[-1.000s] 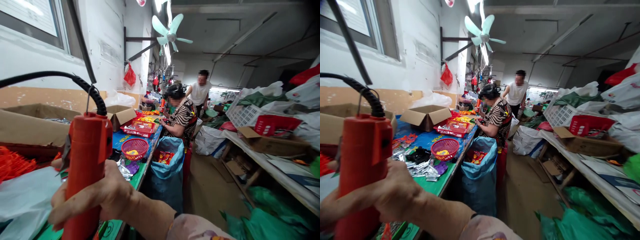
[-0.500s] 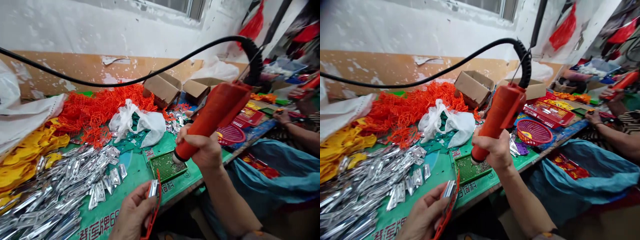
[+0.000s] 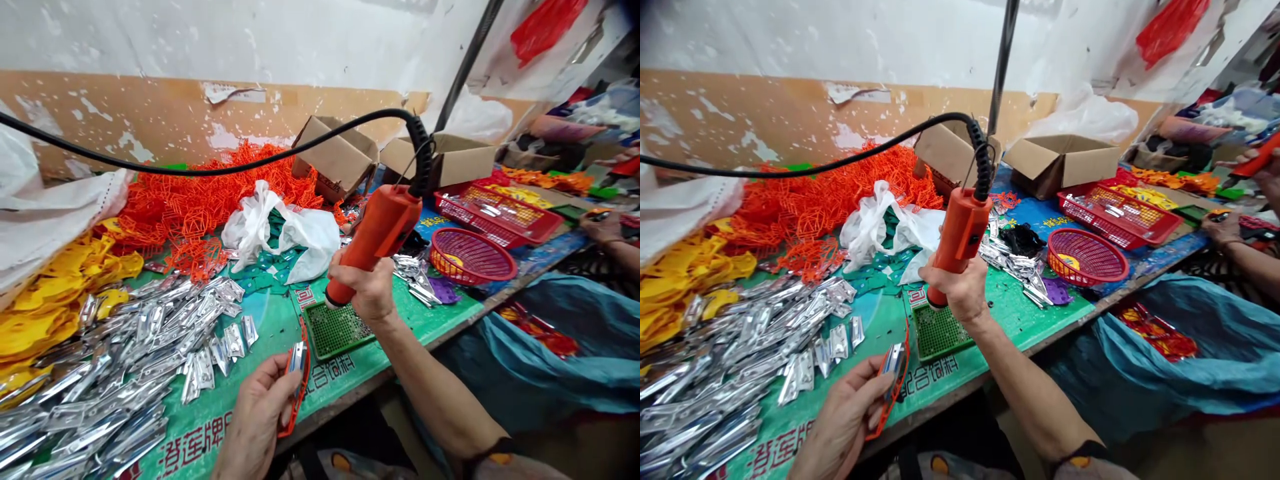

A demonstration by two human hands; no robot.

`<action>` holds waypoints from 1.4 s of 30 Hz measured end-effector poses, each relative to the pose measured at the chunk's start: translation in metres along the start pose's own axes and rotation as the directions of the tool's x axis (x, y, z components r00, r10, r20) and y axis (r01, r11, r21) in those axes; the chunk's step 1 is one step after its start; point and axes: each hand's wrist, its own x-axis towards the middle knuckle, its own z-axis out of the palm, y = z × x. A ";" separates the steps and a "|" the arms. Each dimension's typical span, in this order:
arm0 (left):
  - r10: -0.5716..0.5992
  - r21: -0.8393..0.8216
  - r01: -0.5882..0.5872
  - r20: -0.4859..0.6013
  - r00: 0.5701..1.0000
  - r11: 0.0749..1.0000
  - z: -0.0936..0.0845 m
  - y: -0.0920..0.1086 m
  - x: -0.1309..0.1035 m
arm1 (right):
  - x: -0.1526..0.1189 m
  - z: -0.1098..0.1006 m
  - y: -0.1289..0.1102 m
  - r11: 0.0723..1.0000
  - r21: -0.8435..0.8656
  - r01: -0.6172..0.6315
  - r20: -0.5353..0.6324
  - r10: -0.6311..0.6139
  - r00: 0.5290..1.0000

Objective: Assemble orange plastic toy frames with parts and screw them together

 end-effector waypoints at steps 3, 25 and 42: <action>-0.015 -0.007 0.015 -0.003 1.000 1.000 0.001 -0.001 0.002 | 0.001 0.004 0.001 1.000 0.022 -0.016 0.012 0.016 1.000; 0.013 0.008 -0.014 0.025 1.000 1.000 0.006 0.001 0.005 | 0.001 0.008 0.011 0.998 -0.066 -0.002 -0.009 0.002 1.000; -0.011 0.208 -0.015 0.119 0.993 0.978 0.006 0.023 0.013 | 0.006 0.007 0.013 1.000 0.002 -0.027 -0.001 0.027 1.000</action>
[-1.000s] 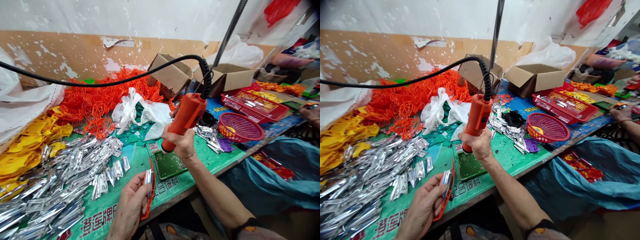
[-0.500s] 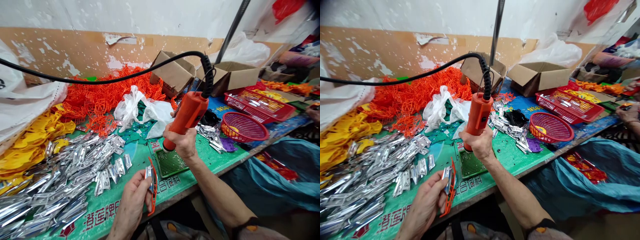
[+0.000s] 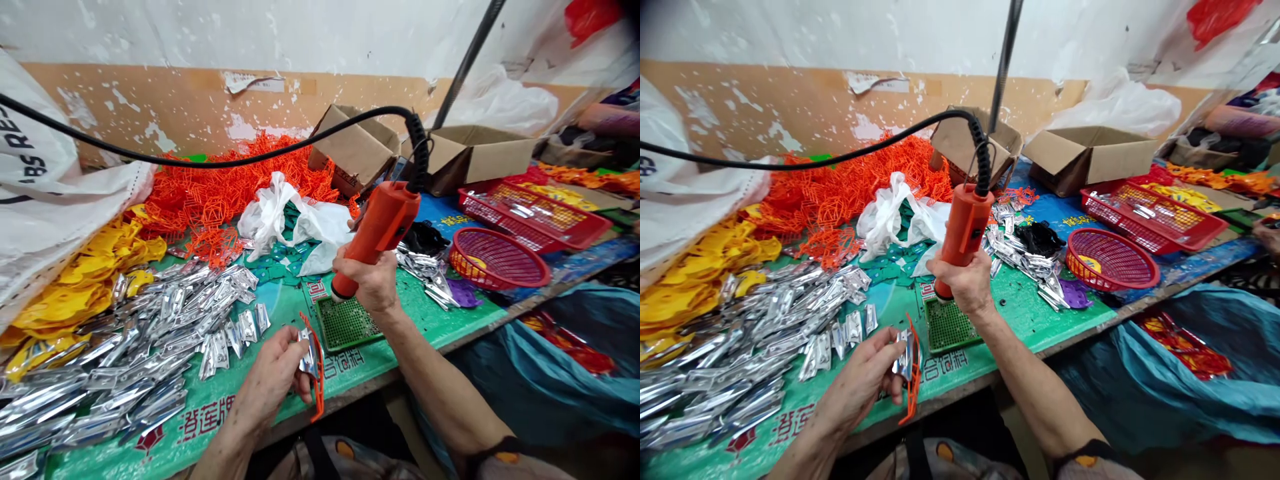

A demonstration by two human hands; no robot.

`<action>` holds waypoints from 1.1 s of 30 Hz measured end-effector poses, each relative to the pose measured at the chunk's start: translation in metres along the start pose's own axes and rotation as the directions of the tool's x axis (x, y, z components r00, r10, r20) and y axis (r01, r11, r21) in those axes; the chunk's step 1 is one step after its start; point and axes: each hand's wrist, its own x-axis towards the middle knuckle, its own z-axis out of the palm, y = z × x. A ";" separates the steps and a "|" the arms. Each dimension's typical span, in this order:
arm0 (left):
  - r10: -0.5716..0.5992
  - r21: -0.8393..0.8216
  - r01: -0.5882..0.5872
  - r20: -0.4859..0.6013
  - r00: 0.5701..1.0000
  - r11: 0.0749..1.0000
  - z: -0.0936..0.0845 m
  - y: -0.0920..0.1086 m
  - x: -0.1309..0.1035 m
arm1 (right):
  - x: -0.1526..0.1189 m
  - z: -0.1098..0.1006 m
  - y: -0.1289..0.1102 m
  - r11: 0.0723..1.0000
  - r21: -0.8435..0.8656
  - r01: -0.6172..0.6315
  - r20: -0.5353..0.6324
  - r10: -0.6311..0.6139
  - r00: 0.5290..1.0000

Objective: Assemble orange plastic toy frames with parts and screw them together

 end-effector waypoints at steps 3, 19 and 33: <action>-0.050 -0.004 0.050 0.033 0.998 0.999 0.000 0.003 0.004 | 0.004 -0.003 -0.009 0.999 0.022 0.029 0.004 -0.029 1.000; 0.054 0.138 -0.062 0.057 0.997 0.988 0.000 -0.002 0.010 | -0.060 0.008 -0.074 0.940 0.291 -0.178 0.299 0.087 0.950; 0.084 0.123 -0.091 0.056 0.995 0.988 0.000 -0.005 0.008 | -0.065 0.008 -0.062 0.963 0.164 -0.214 0.307 0.156 0.939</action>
